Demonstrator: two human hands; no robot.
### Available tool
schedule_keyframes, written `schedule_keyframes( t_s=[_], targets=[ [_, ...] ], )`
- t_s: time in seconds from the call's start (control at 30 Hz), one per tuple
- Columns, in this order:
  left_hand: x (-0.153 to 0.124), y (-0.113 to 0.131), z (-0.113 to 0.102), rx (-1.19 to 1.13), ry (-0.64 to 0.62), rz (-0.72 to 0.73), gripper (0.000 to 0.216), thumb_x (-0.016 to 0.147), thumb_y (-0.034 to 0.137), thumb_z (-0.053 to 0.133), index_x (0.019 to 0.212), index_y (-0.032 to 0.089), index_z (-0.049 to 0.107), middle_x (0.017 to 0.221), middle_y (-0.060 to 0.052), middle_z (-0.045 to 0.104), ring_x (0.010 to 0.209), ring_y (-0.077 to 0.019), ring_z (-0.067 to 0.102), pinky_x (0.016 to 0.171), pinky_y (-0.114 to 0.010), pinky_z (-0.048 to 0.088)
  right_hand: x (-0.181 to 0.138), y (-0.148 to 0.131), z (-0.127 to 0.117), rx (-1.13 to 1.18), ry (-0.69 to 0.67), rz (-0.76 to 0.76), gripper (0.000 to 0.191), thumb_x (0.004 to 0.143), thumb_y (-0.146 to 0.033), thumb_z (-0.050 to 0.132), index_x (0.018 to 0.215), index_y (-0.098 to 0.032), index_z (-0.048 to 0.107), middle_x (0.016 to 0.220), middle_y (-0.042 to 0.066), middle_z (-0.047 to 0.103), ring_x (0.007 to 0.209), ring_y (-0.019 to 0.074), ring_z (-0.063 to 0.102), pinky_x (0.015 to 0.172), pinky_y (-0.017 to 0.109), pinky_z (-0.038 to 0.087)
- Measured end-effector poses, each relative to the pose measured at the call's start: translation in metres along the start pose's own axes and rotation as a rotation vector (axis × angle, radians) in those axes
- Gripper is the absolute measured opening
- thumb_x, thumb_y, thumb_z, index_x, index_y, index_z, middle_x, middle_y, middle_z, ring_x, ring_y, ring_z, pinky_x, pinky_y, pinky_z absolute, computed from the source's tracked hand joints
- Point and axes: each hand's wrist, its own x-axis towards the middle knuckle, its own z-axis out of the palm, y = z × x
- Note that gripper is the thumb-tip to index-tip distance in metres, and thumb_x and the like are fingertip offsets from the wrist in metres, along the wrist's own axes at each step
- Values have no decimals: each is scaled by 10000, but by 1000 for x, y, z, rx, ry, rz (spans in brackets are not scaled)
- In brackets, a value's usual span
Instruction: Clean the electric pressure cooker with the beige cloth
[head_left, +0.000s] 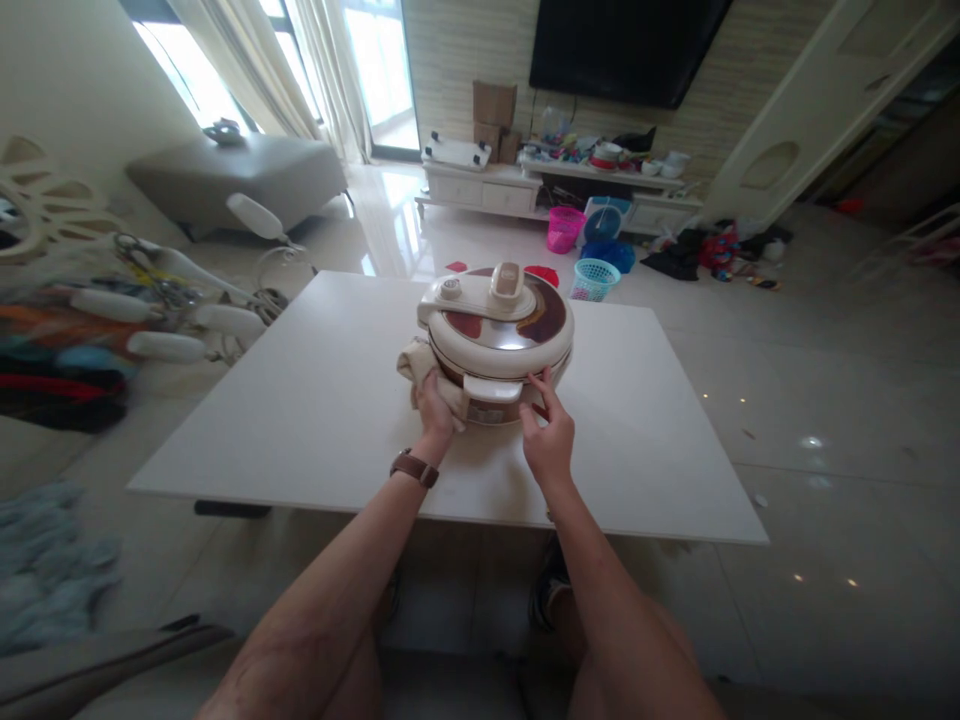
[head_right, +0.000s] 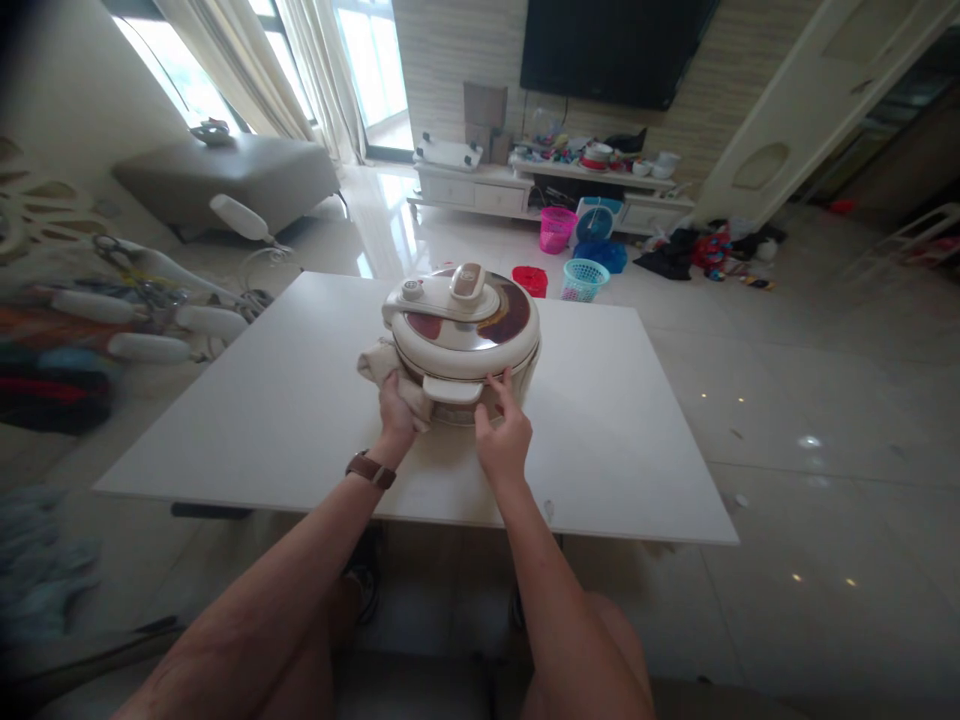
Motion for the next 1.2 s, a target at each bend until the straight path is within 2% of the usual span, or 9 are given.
schedule_keyframes(
  t_s=[0.1,0.23,0.43,0.5,0.77,0.83,0.93,1.1,1.2],
  targets=[
    [-27,11,-4,123,-81,152,481,965,430,630,1372,180,687,1531,-139,633,1526,-308,500,1330,-476,307,1,0,1,-10,13,-7,486,896,-277,605,1367,-292,724,1604,46,595,1443,300,614,1090,449,612],
    [-41,26,-10,292,-411,408,511,857,405,787,1345,263,736,1589,-95,592,1664,-335,264,1381,-464,144,0,0,3,-16,33,-7,478,897,-293,606,1361,-286,722,1611,47,588,1427,295,629,1072,440,621],
    [2,28,0,111,-96,147,452,908,455,686,1260,175,729,1357,-145,715,1436,-348,574,1287,-508,380,-1,0,3,-18,28,-2,478,887,-289,608,1349,-272,728,1653,63,537,1436,320,618,1062,462,625],
    [8,36,5,102,-99,160,428,924,418,662,1279,186,720,1398,-133,697,1452,-328,561,1289,-487,376,-2,2,2,-24,26,-5,466,883,-293,615,1335,-275,731,1665,65,522,1424,324,628,1058,466,627],
    [-35,90,21,511,-782,463,445,694,172,840,1116,310,839,1474,-56,696,1589,-396,401,1369,-562,-42,-4,11,6,-5,47,-21,459,883,-325,628,1331,-267,708,1672,82,512,1354,296,675,1071,483,617],
    [-31,86,19,477,-726,501,452,716,183,825,1152,301,835,1492,-66,682,1600,-387,383,1375,-544,-14,-4,11,7,-6,51,-18,452,885,-332,625,1324,-264,709,1670,84,515,1363,294,668,1072,483,615],
    [-6,64,9,284,-423,421,439,785,251,795,1224,251,801,1471,-98,677,1588,-354,401,1367,-499,188,-3,8,6,-18,51,-10,453,876,-325,622,1316,-274,713,1667,81,520,1389,301,647,1060,483,618],
    [32,17,-4,-27,44,-176,374,984,420,579,1219,160,710,1262,-132,753,1316,-298,662,1215,-487,470,-3,4,6,-31,63,-8,451,866,-320,618,1306,-268,701,1620,98,576,1349,303,669,1047,479,621],
    [20,-4,-4,-8,109,-240,386,1027,431,545,1283,166,661,1344,-139,723,1392,-279,618,1245,-471,434,-3,4,6,-30,70,-9,438,868,-313,613,1296,-263,691,1600,102,595,1349,300,670,1047,478,619]
  ],
)
